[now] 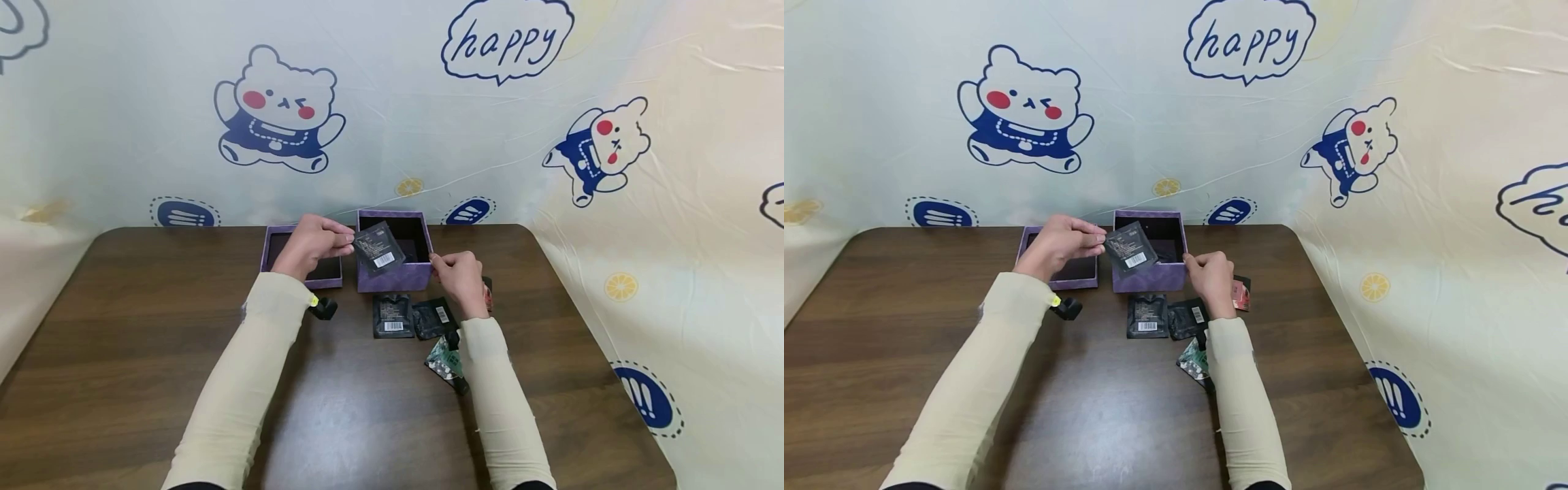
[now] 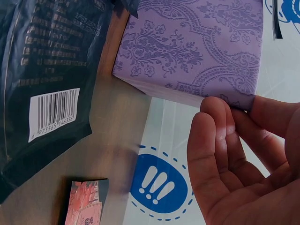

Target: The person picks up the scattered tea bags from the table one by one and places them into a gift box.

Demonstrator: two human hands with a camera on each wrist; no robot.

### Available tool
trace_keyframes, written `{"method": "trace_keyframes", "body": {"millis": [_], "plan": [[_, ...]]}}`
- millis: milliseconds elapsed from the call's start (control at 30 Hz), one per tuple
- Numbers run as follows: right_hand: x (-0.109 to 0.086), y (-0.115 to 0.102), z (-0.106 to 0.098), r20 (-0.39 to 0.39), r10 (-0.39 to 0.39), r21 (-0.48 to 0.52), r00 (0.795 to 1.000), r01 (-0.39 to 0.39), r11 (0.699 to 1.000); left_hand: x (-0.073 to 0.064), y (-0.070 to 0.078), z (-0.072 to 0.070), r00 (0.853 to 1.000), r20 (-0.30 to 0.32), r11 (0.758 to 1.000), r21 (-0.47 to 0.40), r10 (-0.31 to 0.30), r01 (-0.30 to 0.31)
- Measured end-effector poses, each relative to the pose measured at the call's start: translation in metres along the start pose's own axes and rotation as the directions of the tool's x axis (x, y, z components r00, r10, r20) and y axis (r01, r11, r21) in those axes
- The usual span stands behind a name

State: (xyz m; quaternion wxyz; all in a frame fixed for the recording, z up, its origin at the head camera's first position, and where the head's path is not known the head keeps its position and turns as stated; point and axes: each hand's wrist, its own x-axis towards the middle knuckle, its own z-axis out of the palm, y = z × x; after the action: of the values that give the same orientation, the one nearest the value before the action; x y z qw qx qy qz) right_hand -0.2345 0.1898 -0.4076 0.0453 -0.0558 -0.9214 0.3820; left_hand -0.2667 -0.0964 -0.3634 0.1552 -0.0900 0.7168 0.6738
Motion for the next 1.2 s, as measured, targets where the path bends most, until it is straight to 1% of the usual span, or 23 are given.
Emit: {"method": "trace_keyframes", "body": {"millis": [267, 400, 500, 667, 833, 933, 1067, 1200], "plan": [[0.0, 0.0, 0.001, -0.004, 0.002, -0.01, 1.0, -0.002, 1.0, 0.009, 0.004, 0.006, 1.0, -0.025, 0.997, -0.075, -0.013, 0.011], [0.0, -0.001, 0.002, -0.001, 0.012, -0.011, 1.0, -0.012, 1.0, 0.013, 0.005, 0.009, 0.999, -0.046, 0.996, -0.092, -0.011, 0.007], [0.0, -0.001, 0.001, -0.001, 0.016, -0.006, 1.0, -0.016, 1.0, 0.016, 0.006, 0.012, 0.998, -0.064, 0.994, -0.109, -0.007, 0.0], [0.0, -0.002, 0.001, -0.008, 0.017, -0.004, 1.0, -0.017, 1.0, 0.017, 0.009, 0.018, 0.996, -0.089, 0.992, -0.121, 0.018, -0.029], [0.0, -0.002, 0.0, -0.009, 0.011, -0.005, 1.0, -0.011, 1.0, 0.02, 0.009, 0.024, 0.991, -0.122, 0.994, -0.09, 0.051, -0.062], [0.0, -0.002, 0.0, 0.002, 0.026, 0.0, 1.0, -0.026, 1.0, 0.021, 0.009, 0.028, 0.989, -0.132, 0.997, -0.042, 0.065, -0.072], [-0.001, -0.001, 0.0, 0.015, 0.043, 0.004, 0.999, -0.043, 0.999, 0.022, 0.007, 0.032, 0.989, -0.134, 0.998, 0.017, 0.066, -0.064], [0.0, -0.001, 0.001, 0.006, 0.04, -0.003, 0.999, -0.04, 0.999, 0.025, 0.005, 0.037, 0.987, -0.134, 0.991, 0.104, 0.094, -0.081]]}}
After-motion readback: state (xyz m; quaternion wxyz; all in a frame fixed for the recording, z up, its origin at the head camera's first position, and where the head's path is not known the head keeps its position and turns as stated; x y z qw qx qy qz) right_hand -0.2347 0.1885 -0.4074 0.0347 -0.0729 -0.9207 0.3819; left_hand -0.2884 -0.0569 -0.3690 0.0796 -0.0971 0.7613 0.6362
